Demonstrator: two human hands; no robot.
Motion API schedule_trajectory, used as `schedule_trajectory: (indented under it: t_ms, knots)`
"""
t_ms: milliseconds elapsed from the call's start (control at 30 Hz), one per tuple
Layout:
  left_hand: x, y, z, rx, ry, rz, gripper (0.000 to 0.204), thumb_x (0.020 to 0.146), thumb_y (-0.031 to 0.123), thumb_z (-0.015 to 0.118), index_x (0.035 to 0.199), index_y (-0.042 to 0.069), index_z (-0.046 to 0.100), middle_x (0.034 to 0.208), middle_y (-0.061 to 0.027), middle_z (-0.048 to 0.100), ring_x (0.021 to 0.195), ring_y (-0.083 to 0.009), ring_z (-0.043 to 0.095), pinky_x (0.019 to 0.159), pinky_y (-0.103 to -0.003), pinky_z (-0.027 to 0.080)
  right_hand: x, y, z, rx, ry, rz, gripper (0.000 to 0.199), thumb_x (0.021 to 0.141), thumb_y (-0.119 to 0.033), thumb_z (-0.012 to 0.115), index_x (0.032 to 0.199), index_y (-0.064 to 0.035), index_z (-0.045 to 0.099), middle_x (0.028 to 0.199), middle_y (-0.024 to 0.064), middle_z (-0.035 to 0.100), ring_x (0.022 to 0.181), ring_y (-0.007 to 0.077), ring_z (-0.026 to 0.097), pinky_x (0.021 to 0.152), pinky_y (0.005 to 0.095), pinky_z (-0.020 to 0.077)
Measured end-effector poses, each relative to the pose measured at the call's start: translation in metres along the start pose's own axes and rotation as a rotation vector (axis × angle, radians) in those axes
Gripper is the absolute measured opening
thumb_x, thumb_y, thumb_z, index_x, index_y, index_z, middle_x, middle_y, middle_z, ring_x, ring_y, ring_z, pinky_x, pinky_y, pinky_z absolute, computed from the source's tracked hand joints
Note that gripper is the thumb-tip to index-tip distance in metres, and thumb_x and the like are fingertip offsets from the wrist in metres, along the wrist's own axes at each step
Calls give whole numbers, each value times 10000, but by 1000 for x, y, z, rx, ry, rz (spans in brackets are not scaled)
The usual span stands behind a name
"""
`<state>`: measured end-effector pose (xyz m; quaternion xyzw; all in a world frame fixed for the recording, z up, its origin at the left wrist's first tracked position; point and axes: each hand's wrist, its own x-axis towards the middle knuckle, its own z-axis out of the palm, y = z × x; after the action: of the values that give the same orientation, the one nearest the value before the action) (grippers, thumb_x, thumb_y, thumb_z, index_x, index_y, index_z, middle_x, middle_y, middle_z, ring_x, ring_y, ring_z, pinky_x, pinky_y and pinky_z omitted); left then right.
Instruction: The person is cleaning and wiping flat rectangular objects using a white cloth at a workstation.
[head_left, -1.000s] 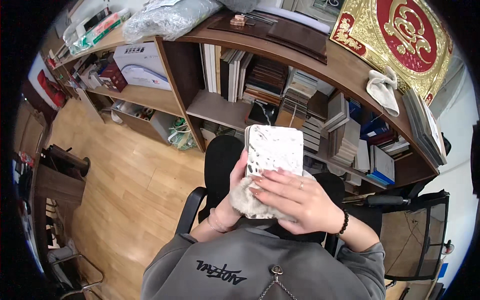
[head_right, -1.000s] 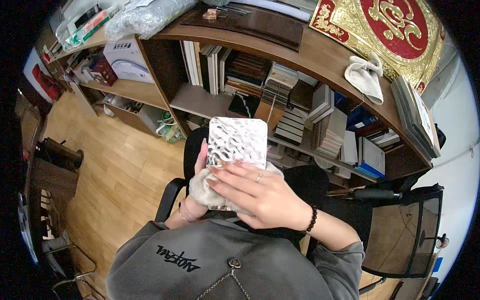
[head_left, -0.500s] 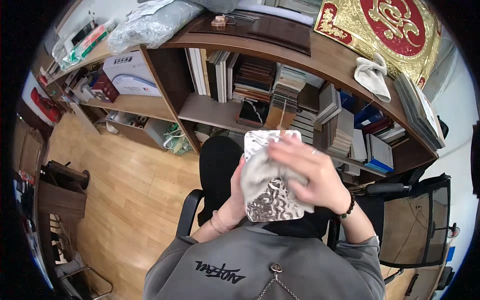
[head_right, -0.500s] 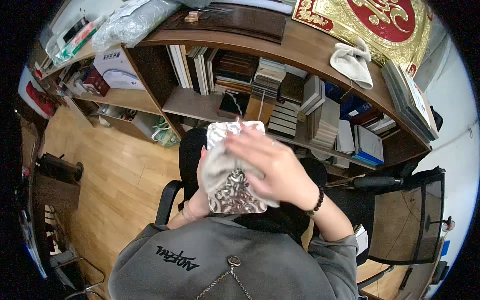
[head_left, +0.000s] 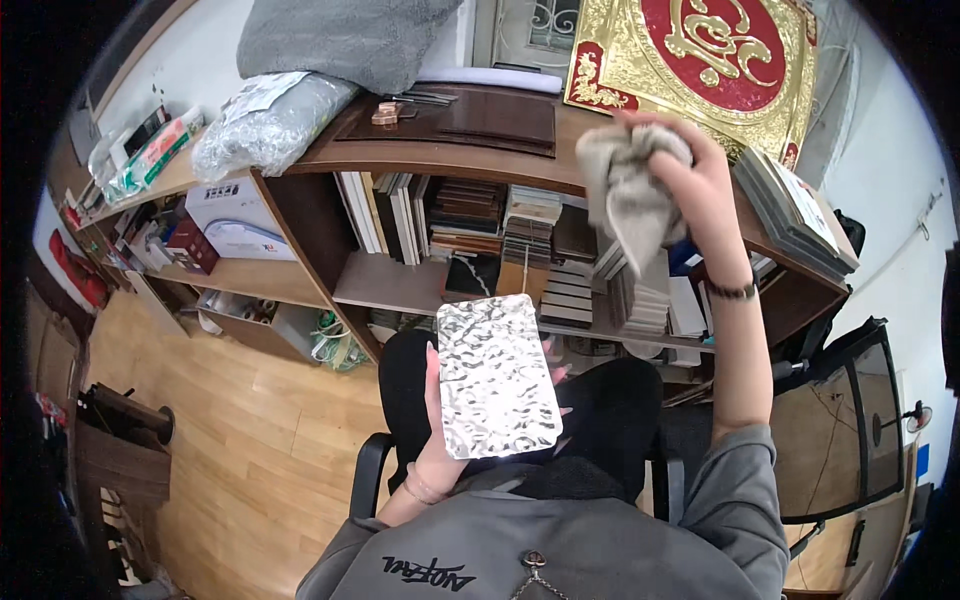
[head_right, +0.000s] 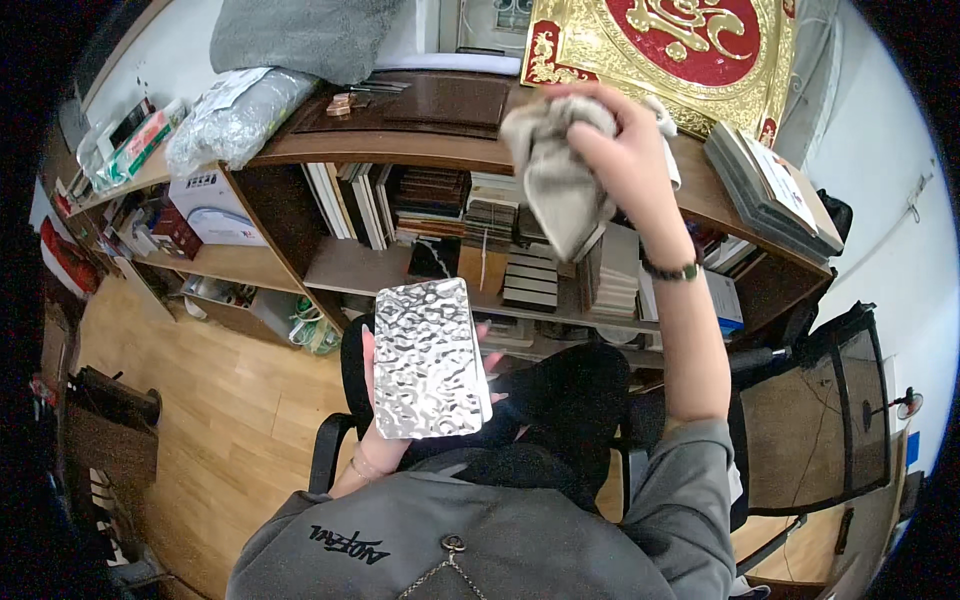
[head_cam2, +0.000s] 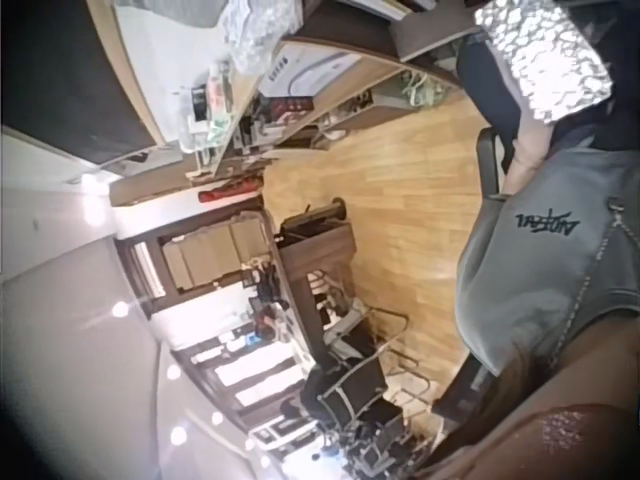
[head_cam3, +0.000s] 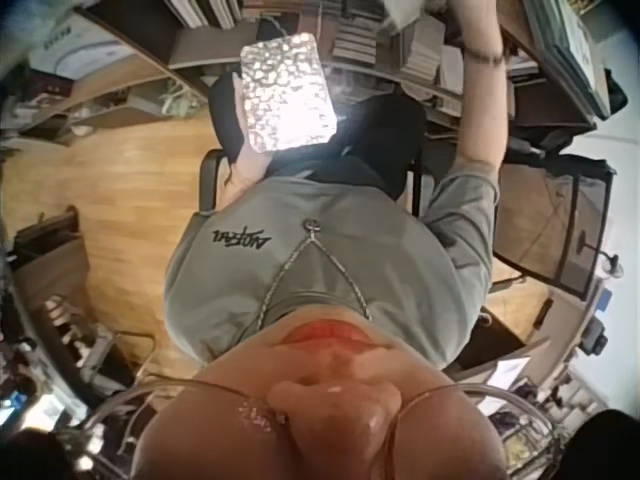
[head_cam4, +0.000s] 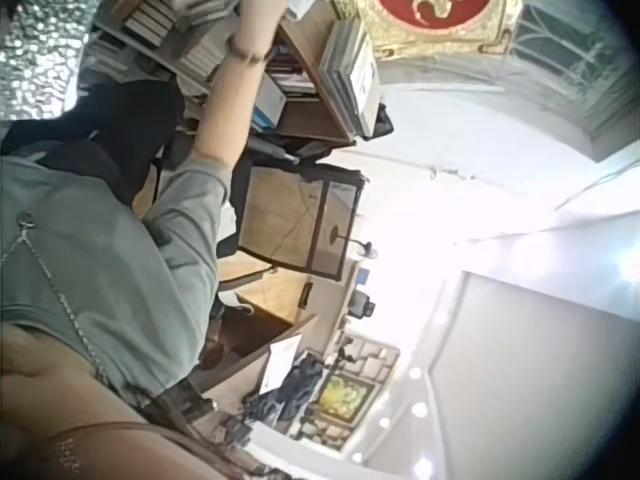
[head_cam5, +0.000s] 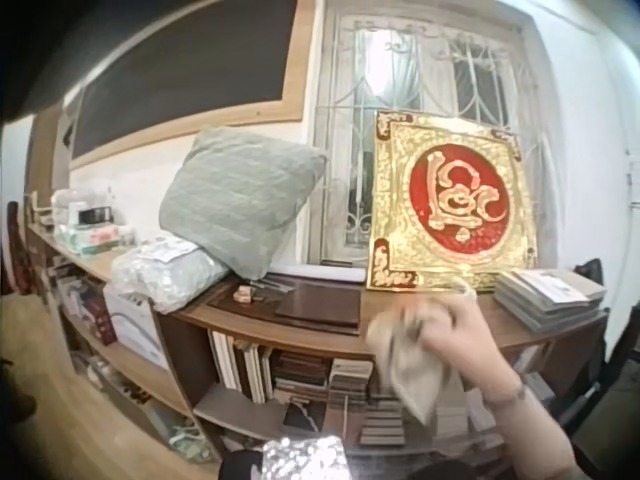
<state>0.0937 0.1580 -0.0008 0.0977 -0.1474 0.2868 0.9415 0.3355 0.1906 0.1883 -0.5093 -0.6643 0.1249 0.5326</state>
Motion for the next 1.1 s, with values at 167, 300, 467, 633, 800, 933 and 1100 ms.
schedule_trajectory:
  t_ms: [167, 300, 467, 633, 800, 933, 1100]
  knots:
    - [14, -5, 11, 64, 68, 55, 799, 831, 624, 374, 1391, 80, 202, 1344, -211, 341, 1217, -397, 366, 1029, -526, 275, 16, 40, 4, -626, 350, -346, 315, 780, -79, 542, 1081, 10, 572, 1093, 144, 596, 988, 257, 578, 857, 341, 455]
    - [11, -4, -2, 278, 353, 249, 751, 848, 599, 371, 1373, 78, 239, 1317, -198, 381, 1174, -362, 426, 987, -500, 349, -92, -4, 63, -528, -163, -192, 448, 765, -233, 644, 1140, -15, 533, 1138, 158, 563, 1082, 314, 524, 921, 380, 405]
    - [35, -14, -25, 332, 414, 244, 580, 921, 460, 339, 1331, 52, 297, 1286, -162, 434, 1122, -276, 493, 970, -422, 386, -172, 8, 73, -604, -309, -144, 573, 669, -234, 713, 1169, -42, 510, 1104, 148, 576, 967, 325, 581, 829, 369, 464]
    - [74, -38, -40, 526, 492, 137, 672, 889, 498, 412, 1357, 41, 258, 1308, -190, 397, 1178, -294, 438, 974, -416, 377, -194, 64, 63, -619, -157, -33, 587, 671, -200, 729, 1186, -44, 494, 1105, 125, 572, 891, 312, 607, 790, 344, 487]
    - [118, -16, -57, 1155, 546, -144, 850, 824, 556, 504, 1388, 12, 177, 1354, -245, 307, 1259, -328, 323, 1011, -405, 318, -211, 142, 48, -204, 113, 319, 553, 747, -183, 695, 1216, -34, 442, 1052, 120, 584, 846, 267, 619, 746, 341, 522]
    - [103, 44, -53, 1892, 537, -46, 862, 804, 486, 583, 1380, -20, 190, 1369, -265, 286, 1279, -342, 291, 1039, -404, 255, -195, 171, 39, 941, 362, 922, 495, 805, -213, 643, 1207, -28, 420, 1084, 123, 557, 911, 232, 602, 791, 350, 524]
    - [40, 70, -92, 1705, 1016, 267, 583, 846, 253, 585, 1319, 1, 355, 1326, -163, 397, 1189, -247, 428, 983, -329, 346, -173, 213, 51, 1207, 482, 928, 424, 823, -274, 622, 1157, -61, 472, 1084, 82, 563, 959, 213, 586, 801, 361, 524]
